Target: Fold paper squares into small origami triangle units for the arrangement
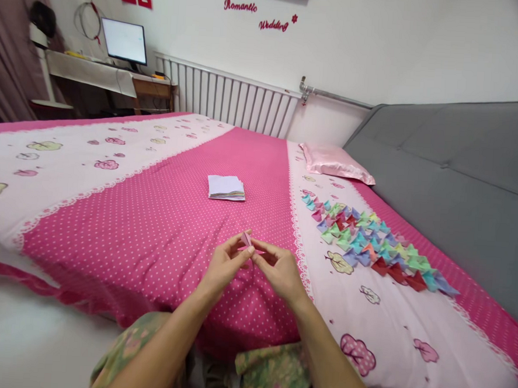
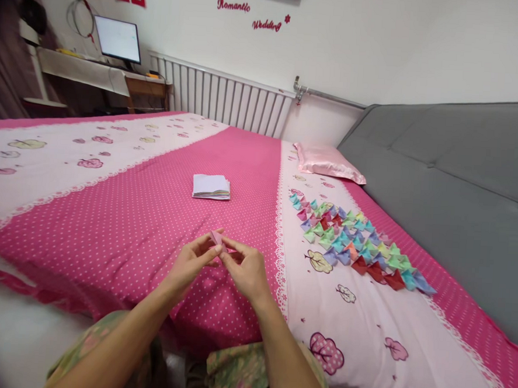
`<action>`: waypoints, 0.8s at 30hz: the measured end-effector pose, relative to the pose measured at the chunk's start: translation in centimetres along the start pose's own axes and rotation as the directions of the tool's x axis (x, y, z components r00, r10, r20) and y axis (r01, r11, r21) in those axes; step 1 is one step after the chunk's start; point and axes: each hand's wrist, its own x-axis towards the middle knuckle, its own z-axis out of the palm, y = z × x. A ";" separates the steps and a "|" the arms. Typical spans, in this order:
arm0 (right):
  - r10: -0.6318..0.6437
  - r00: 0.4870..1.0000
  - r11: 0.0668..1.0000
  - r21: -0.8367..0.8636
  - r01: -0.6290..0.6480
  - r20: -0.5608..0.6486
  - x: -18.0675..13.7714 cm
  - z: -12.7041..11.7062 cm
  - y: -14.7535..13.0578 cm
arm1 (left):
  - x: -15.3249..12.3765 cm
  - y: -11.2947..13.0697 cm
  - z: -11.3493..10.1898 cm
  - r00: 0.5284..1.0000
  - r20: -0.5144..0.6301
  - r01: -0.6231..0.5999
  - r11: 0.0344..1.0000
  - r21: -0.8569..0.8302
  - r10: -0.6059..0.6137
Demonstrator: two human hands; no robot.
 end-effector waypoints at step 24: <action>-0.103 0.995 0.966 -0.238 0.096 -0.016 0.1 -0.3 0.1 | 0.1 -0.3 -0.1 0.998 0.067 0.007 0.999 0.039 -0.009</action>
